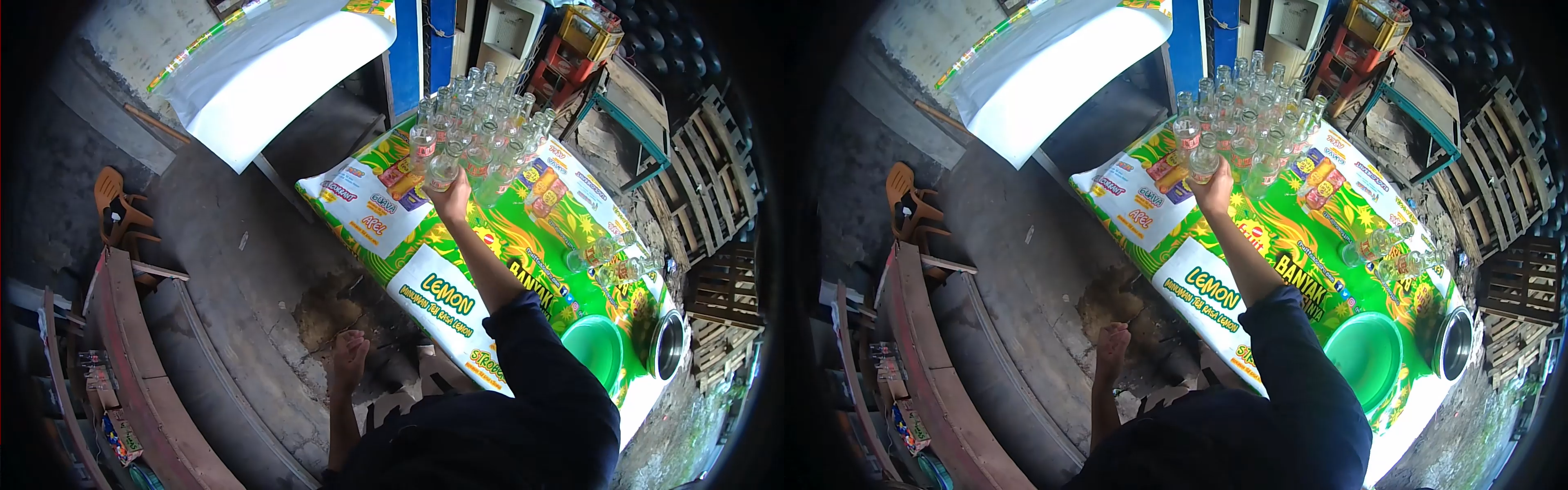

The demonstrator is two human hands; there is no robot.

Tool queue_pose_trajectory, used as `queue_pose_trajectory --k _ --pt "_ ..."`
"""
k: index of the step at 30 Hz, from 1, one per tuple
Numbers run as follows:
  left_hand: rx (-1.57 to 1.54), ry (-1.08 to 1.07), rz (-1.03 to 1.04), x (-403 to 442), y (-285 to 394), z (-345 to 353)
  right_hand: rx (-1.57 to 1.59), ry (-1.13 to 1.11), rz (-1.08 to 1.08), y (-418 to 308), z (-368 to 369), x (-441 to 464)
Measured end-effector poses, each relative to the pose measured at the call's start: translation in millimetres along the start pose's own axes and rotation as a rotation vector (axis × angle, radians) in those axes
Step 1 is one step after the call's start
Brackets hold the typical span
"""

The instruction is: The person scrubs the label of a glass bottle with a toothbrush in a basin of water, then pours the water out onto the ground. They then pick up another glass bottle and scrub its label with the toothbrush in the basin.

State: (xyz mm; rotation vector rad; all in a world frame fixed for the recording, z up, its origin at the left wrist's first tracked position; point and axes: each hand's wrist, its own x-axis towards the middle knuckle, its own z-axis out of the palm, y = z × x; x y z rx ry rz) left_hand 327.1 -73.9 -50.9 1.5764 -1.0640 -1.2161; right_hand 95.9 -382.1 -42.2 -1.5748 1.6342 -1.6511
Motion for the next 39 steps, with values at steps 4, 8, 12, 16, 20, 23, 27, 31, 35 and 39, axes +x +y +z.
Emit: queue_pose_trajectory --k 4,8,12,16,20,23,27,31,35,39 --pt "0.169 -0.106 0.052 17 25 27 -0.055 -0.013 0.057 13 9 12" --pt "0.247 -0.21 0.134 30 43 53 -0.085 -0.055 0.056 17 9 14" --pt "0.195 -0.264 0.174 34 43 69 -0.277 -0.013 0.1 21 13 -1" --pt "0.176 -0.266 0.184 27 38 67 -0.241 0.005 0.146 27 14 -24" --pt "0.206 -0.299 0.161 11 49 64 -0.18 -0.019 0.127 -9 -20 -84" --pt "0.13 -0.375 0.197 15 35 58 -0.052 -0.125 0.137 -47 -65 -141" --pt "-0.08 -0.373 0.236 68 35 71 -0.013 -0.196 0.109 -92 -143 -190" --pt "-0.209 -0.337 0.042 152 71 111 -0.358 -0.073 0.028 -127 -237 -199" --pt "-0.169 -0.249 0.078 213 76 160 -0.929 -0.028 0.208 -133 -340 -205" --pt "-0.21 -0.194 0.296 243 77 202 -1.18 -0.284 0.535 -99 -434 -245"
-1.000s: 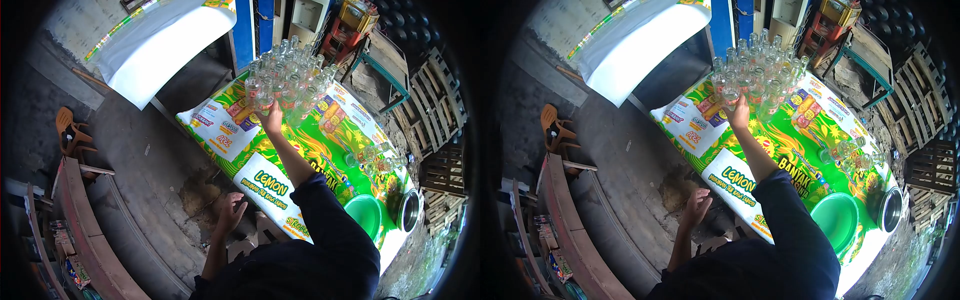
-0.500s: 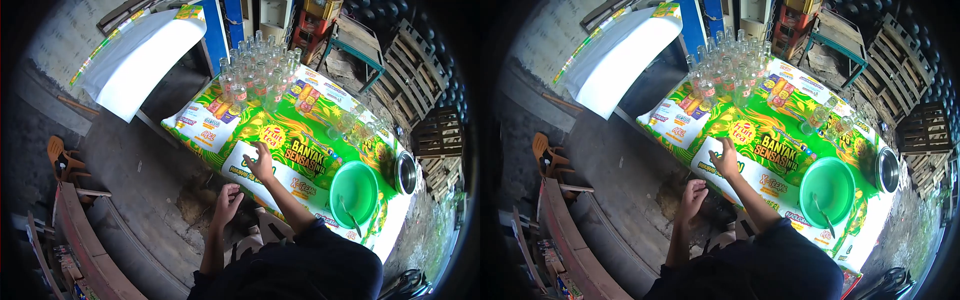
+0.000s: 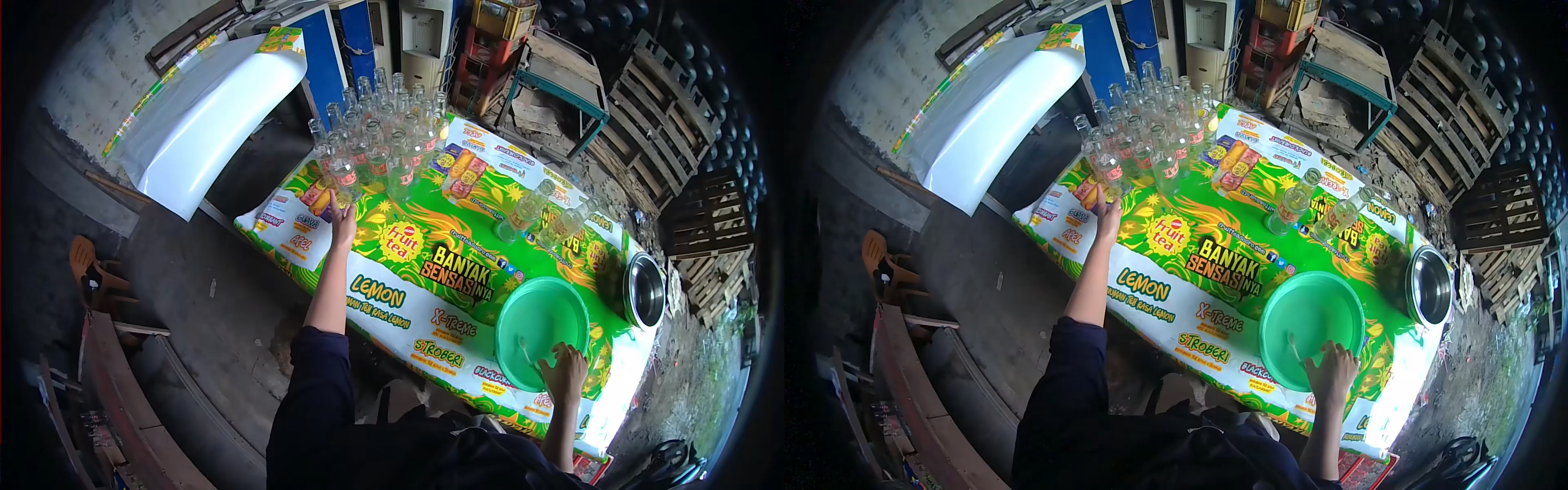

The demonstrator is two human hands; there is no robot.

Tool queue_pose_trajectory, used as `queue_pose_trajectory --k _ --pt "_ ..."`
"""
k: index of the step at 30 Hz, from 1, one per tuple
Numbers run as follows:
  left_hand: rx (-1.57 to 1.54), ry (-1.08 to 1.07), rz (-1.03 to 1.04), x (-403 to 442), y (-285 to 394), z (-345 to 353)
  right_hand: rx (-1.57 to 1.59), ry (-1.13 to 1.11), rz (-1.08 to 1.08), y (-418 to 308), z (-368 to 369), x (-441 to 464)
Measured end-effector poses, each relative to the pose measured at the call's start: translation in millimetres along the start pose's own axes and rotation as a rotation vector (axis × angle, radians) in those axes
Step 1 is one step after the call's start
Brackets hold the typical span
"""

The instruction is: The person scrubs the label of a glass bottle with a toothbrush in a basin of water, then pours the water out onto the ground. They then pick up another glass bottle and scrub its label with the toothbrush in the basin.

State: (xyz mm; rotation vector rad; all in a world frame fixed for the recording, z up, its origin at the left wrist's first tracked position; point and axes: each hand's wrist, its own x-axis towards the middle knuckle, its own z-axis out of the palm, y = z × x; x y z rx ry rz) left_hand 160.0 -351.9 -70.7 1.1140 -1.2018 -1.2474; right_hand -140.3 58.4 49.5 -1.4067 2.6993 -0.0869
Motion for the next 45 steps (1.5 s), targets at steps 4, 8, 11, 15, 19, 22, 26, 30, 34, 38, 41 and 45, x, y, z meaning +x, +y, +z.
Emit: queue_pose_trajectory --k 4,8,11,15,19,22,26,30,34,38,41,45 --pt "-0.051 -0.022 -0.013 10 -3 13 0.024 -0.122 0.045 27 7 -10" --pt "-0.061 -0.03 -0.048 12 2 14 0.111 -0.23 0.086 19 7 -14" --pt "-0.072 -0.059 -0.101 14 5 12 0.132 -0.245 0.086 12 14 -17" --pt "-0.117 -0.097 -0.103 21 -6 14 0.095 -0.225 0.136 6 18 -16" --pt "-0.129 -0.077 -0.07 20 -21 15 0.037 -0.19 0.16 4 21 -19" --pt "-0.113 -0.037 0.023 26 -35 23 0.036 -0.164 0.2 7 27 -20" --pt "0.312 0.194 0.239 34 -49 18 0.036 -0.136 0.215 6 30 -22" --pt "0.695 0.374 0.39 63 -65 -6 0.044 -0.131 0.216 4 25 -25" --pt "0.736 0.275 0.404 65 -55 -7 0.035 -0.039 0.168 -1 21 -31" --pt "0.674 0.262 0.39 70 -58 -7 0.071 -0.007 0.205 -5 17 -33" --pt "0.563 0.419 0.497 67 -59 1 0.129 -0.029 0.257 -8 12 -35" --pt "0.447 0.742 0.516 9 0 50 0.162 -0.04 0.275 -8 9 -35"
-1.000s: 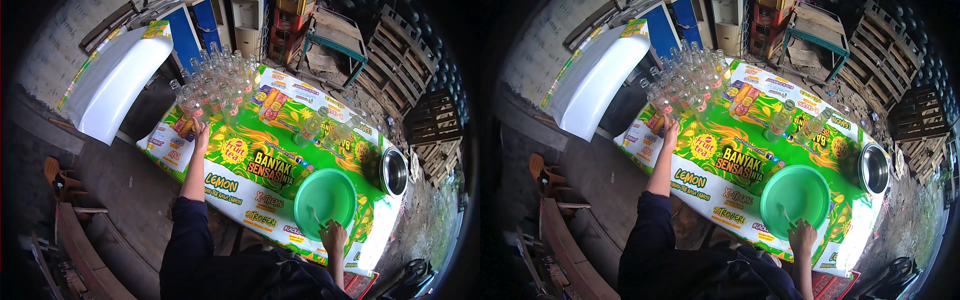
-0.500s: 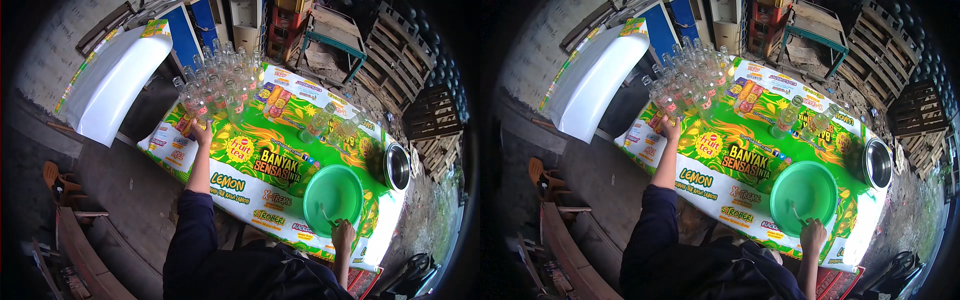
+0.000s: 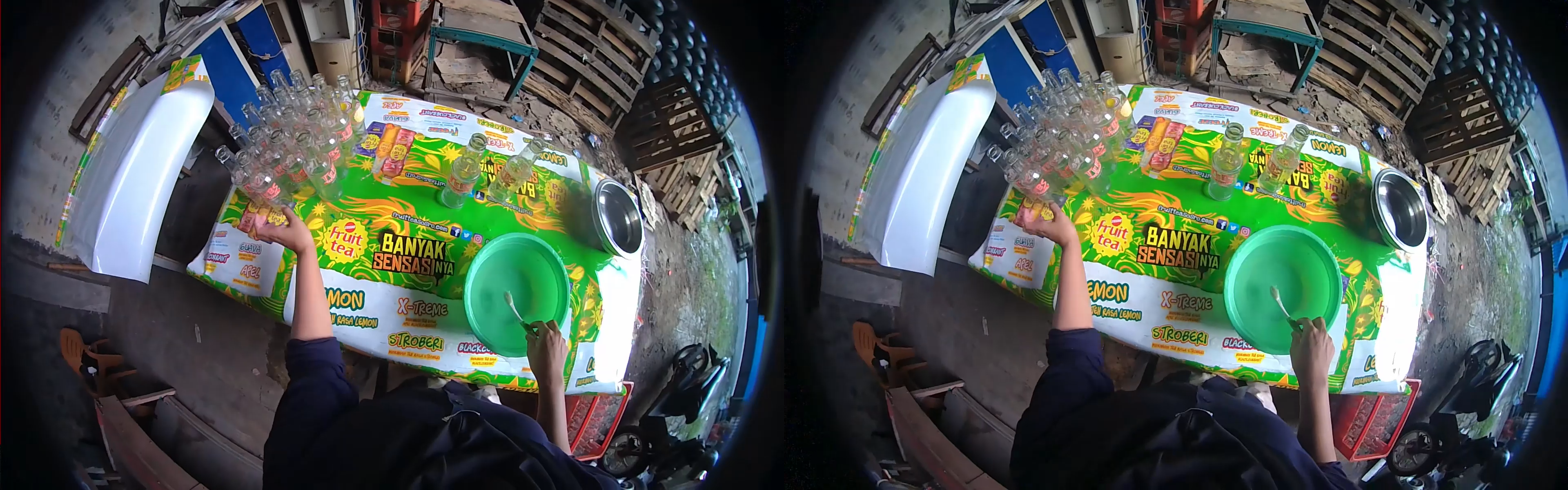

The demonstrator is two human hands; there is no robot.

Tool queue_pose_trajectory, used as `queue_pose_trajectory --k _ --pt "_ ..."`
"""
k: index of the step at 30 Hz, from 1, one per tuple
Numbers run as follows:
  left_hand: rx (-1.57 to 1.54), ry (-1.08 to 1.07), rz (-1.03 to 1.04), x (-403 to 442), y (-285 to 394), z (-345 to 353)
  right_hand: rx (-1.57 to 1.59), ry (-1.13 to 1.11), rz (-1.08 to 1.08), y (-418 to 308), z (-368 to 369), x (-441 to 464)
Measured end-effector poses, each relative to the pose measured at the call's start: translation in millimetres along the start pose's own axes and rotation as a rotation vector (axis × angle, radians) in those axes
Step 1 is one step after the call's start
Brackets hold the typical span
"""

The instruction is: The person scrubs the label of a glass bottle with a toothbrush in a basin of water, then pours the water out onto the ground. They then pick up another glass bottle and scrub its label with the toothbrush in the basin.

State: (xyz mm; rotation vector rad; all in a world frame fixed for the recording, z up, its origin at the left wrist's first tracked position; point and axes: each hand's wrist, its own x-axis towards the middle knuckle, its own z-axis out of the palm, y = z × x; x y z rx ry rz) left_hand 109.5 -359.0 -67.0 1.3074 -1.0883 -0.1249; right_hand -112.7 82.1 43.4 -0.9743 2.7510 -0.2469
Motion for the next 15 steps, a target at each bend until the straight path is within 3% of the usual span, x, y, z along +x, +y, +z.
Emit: queue_pose_trajectory --k 4,6,8,12,15 --pt "-0.385 -0.323 0.088 -56 105 6 0.083 -0.013 0.024 1 -2 0" --pt "-0.515 -0.8 0.131 -72 160 22 0.185 0.059 -0.057 6 -1 -1" --pt "-0.581 -1.039 0.287 -96 187 56 0.219 0.078 -0.168 16 6 2" --pt "-0.31 -1.242 0.231 -130 214 94 0.261 0.047 -0.316 20 5 0" --pt "-0.256 -1.215 0.306 -136 225 100 0.356 0.046 -0.27 25 0 -9"
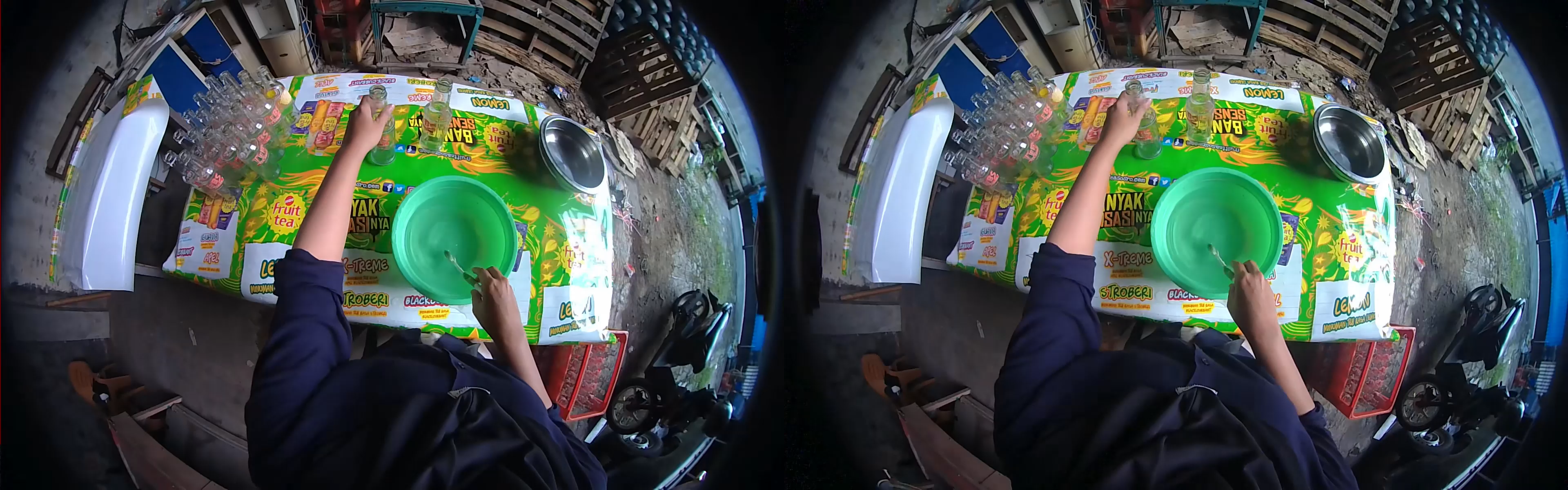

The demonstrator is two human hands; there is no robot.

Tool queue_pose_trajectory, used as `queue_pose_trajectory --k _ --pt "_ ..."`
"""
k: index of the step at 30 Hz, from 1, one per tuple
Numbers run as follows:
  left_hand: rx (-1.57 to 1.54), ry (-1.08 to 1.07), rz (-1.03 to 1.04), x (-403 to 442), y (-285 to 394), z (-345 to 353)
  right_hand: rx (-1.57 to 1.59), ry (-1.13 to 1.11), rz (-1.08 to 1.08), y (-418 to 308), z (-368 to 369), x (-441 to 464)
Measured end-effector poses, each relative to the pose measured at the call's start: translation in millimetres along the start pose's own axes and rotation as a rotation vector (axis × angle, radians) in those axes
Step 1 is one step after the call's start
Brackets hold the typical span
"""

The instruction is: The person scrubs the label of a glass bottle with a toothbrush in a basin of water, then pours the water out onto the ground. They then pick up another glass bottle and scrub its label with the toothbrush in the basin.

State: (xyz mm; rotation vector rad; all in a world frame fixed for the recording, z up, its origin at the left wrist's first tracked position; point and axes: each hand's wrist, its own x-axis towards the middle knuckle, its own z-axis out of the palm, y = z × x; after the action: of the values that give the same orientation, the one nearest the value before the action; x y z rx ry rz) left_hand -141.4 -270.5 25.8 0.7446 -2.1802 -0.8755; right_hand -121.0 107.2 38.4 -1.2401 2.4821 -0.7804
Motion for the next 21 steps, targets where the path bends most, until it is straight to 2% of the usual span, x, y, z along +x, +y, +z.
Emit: queue_pose_trajectory --k 1,2,5,7,9,13,17,21 --pt "0.02 0.021 0.005 1 -4 4 0.022 0.001 0.008 2 -3 -5" --pt "0.06 0.068 0.105 3 -15 8 0.043 0.005 0.014 3 -7 -9" --pt "0.063 0.152 0.056 -17 6 -11 0.046 0.004 0.044 12 -20 -17" --pt "-0.117 0.233 0.034 -41 39 -36 0.055 0.012 0.035 24 -21 -20" --pt "-0.324 0.273 0.072 -56 37 -53 0.026 -0.022 0.044 33 -26 -19" --pt "-0.522 0.228 -0.002 -110 70 -88 -0.037 -0.042 0.052 52 -30 -14" --pt "-0.629 0.168 -0.056 -172 81 -60 0.07 -0.009 0.072 66 -29 -10" --pt "-0.804 0.2 -0.173 -217 80 -6 0.106 -0.007 0.063 70 -29 -3"
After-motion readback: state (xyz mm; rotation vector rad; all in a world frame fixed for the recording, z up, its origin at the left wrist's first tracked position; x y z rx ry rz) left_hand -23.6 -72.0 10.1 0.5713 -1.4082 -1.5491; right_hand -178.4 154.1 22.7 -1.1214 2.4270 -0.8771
